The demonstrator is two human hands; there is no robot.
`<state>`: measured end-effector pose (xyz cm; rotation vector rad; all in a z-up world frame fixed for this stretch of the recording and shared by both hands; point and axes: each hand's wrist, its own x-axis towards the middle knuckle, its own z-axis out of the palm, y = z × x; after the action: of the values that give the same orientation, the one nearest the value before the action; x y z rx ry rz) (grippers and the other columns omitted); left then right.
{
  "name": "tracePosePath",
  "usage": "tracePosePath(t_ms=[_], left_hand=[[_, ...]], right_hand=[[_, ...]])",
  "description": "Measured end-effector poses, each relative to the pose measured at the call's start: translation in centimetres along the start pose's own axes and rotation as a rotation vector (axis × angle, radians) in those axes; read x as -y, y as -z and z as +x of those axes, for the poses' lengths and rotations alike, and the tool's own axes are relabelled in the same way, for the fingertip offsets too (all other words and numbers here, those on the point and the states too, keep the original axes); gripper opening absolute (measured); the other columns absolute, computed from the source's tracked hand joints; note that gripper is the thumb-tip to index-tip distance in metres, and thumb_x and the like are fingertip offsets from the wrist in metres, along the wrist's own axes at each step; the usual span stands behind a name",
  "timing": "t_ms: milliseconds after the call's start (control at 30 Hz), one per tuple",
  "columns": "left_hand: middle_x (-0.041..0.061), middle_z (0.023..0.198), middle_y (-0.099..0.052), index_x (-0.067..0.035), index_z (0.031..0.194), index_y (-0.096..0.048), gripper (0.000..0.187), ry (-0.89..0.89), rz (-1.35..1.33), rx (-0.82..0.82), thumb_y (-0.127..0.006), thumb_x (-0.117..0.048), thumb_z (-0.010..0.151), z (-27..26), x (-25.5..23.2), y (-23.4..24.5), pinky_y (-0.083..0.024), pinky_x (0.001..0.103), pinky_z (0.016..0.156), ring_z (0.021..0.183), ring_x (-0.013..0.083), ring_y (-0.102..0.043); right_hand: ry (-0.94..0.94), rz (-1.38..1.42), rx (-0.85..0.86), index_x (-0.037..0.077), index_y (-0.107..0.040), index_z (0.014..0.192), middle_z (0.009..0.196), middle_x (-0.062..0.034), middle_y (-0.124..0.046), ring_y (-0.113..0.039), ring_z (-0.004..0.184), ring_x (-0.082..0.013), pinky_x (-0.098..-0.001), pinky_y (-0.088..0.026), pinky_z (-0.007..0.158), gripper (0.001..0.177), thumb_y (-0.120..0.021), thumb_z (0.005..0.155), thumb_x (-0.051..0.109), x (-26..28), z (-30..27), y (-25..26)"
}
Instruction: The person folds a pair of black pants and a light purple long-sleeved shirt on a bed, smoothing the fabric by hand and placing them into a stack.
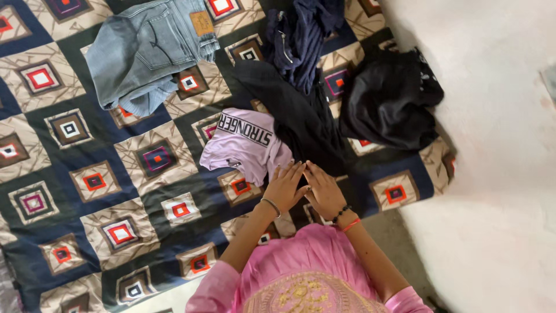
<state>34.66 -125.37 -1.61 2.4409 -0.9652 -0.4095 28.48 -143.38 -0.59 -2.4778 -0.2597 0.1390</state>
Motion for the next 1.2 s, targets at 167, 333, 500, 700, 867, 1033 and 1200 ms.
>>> tracePosePath(t_ms=[167,333,500,700,867,1033,1200], left_hand=[[0.021,0.158,-0.041,0.000,0.151,-0.039,0.072,0.077,-0.149,-0.038,-0.061,-0.039,0.096,5.3,3.8,-3.9,-0.027,0.050,0.122,0.149,0.0381,-0.033],[0.031,0.159,-0.036,0.009,0.152,-0.034,0.076,0.198,-0.244,-0.266,-0.066,-0.033,0.097,11.8,11.3,-9.1,-0.028,0.048,0.124,0.150,0.0439,-0.031],[0.036,0.151,-0.041,0.011,0.152,-0.026,0.096,0.534,-0.231,-0.385,-0.077,-0.037,0.086,17.5,18.5,-10.3,-0.037,0.046,0.114,0.140,0.0473,-0.043],[0.025,0.092,-0.073,0.006,0.105,-0.069,0.050,0.900,-0.369,-0.243,-0.078,-0.035,0.078,20.6,18.8,-9.9,-0.057,0.048,0.083,0.093,0.0433,-0.072],[0.022,0.075,-0.071,0.008,0.081,-0.068,0.038,0.863,-0.687,-0.182,-0.079,-0.029,0.079,21.5,14.0,-12.1,-0.057,0.043,0.065,0.071,0.0353,-0.072],[0.015,0.066,-0.070,0.008,0.080,-0.065,0.036,0.779,-1.069,-0.089,-0.075,-0.026,0.081,19.0,12.4,-11.3,-0.055,0.031,0.051,0.054,0.0200,-0.069],[0.012,0.068,-0.070,0.009,0.082,-0.067,0.033,0.725,-1.073,-0.060,-0.074,-0.024,0.083,14.7,11.4,-7.7,-0.056,0.028,0.054,0.057,0.0169,-0.068]], right_hand=[[-0.009,-0.016,0.039,0.001,-0.041,0.151,0.160,-0.0210,-0.037,-0.043,0.142,-0.0401,-0.0475,-0.038,0.113,0.063,-0.060,0.096,0.024,-4.9,4.0,0.1],[-0.082,-0.046,0.015,0.005,-0.042,0.151,0.160,-0.0191,-0.037,-0.044,0.141,-0.0413,-0.0484,-0.039,0.112,0.064,-0.063,0.098,0.034,-10.1,8.8,-0.8],[-0.337,-0.047,-0.039,0.008,-0.036,0.156,0.165,-0.0207,-0.029,-0.038,0.143,-0.0429,-0.0513,-0.038,0.114,0.077,-0.067,0.093,0.037,-15.8,12.7,-3.6],[-0.614,0.154,-0.222,0.011,-0.021,0.163,0.165,-0.0249,-0.026,-0.033,0.146,-0.0486,-0.0522,-0.034,0.119,0.095,-0.071,0.092,0.049,-19.7,13.2,-8.7],[-0.537,0.487,-0.155,0.009,-0.012,0.164,0.157,-0.0277,-0.035,-0.041,0.143,-0.0419,-0.0452,-0.039,0.114,0.110,-0.081,0.082,0.034,-17.9,12.3,-7.8],[-0.456,0.824,-0.091,0.011,-0.010,0.163,0.148,-0.0211,-0.053,-0.057,0.132,-0.0292,-0.0366,-0.047,0.109,0.120,-0.083,0.068,0.009,-13.4,12.5,-3.1],[-0.364,0.660,-0.216,0.012,-0.035,0.157,0.140,-0.0161,-0.063,-0.064,0.127,-0.0257,-0.0357,-0.052,0.104,0.100,-0.081,0.069,0.002,-8.4,10.9,-1.8]])
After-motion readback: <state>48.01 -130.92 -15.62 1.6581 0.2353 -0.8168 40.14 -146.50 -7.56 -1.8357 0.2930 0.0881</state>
